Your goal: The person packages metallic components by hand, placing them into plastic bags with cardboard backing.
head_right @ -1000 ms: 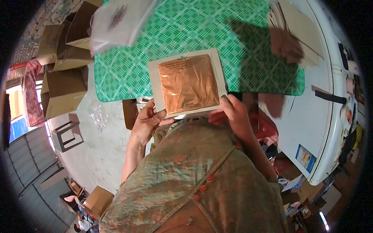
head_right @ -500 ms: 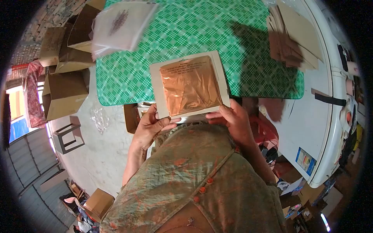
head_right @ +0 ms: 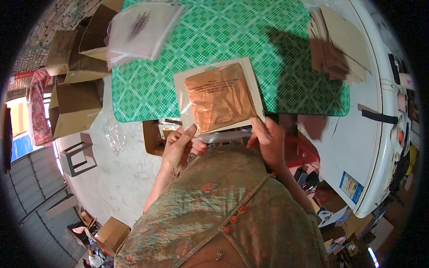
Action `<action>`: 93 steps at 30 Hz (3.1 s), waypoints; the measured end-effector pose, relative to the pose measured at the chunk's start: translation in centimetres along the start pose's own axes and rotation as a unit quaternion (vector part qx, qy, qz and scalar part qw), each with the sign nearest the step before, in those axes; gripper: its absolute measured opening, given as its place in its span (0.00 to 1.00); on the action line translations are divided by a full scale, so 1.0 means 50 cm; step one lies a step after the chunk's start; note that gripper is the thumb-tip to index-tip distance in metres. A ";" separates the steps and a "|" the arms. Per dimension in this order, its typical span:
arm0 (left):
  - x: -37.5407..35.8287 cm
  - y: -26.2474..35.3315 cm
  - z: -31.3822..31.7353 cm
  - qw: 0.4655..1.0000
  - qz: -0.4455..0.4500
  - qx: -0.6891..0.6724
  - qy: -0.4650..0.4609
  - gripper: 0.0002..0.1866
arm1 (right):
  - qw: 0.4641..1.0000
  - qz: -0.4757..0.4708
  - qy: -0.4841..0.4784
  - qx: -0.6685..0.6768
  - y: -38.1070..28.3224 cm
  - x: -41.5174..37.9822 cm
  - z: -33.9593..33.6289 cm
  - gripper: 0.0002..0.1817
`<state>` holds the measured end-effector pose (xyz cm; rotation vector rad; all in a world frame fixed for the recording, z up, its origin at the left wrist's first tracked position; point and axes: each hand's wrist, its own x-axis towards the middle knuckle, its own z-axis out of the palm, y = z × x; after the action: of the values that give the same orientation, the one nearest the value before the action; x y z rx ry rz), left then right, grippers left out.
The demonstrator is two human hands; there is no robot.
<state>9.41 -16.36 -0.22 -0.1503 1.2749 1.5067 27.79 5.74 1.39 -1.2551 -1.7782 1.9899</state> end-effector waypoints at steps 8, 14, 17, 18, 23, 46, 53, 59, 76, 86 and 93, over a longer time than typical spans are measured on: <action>0.011 0.064 0.049 0.994 0.100 0.047 -0.011 0.19 | 0.997 -0.079 0.007 -0.012 -0.028 0.044 0.010 0.19; 0.057 0.118 0.057 0.984 0.116 0.135 -0.025 0.25 | 0.959 -0.228 0.142 -0.089 -0.048 0.085 0.001 0.12; 0.061 0.124 0.059 0.985 0.089 0.142 -0.035 0.29 | 0.860 -0.363 0.210 -0.291 -0.041 0.081 -0.011 0.10; 0.058 0.122 0.053 0.982 0.085 0.164 -0.030 0.29 | 0.799 -0.418 0.225 -0.369 -0.040 0.079 -0.013 0.11; 0.030 0.115 0.035 0.890 0.208 0.374 0.156 0.25 | 0.710 -0.541 0.130 -0.431 -0.013 0.079 0.046 0.28; 0.181 0.194 0.100 0.510 0.537 0.667 -0.081 0.29 | 0.712 -0.527 0.090 -0.455 0.052 0.100 0.079 0.25; 0.211 0.192 0.102 0.491 0.587 0.643 -0.020 0.32 | 0.703 -0.534 0.113 -0.456 0.065 0.112 0.082 0.24; 0.214 0.186 0.106 0.501 0.589 0.634 -0.014 0.33 | 0.701 -0.547 0.110 -0.444 0.061 0.113 0.081 0.24; 0.186 0.196 0.101 0.470 0.619 0.629 -0.023 0.25 | 0.683 -0.555 0.129 -0.457 0.038 0.102 0.091 0.21; 0.193 0.196 0.091 0.482 0.604 0.635 -0.027 0.27 | 0.680 -0.563 0.141 -0.449 0.039 0.105 0.093 0.20; 0.208 0.230 0.127 0.518 0.583 0.626 -0.010 0.29 | 0.678 -0.571 0.154 -0.437 0.045 0.111 0.098 0.22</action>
<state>-0.23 -2.92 2.51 2.0371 2.2865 1.0105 21.84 5.12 -3.52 -0.2319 -2.3960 0.1881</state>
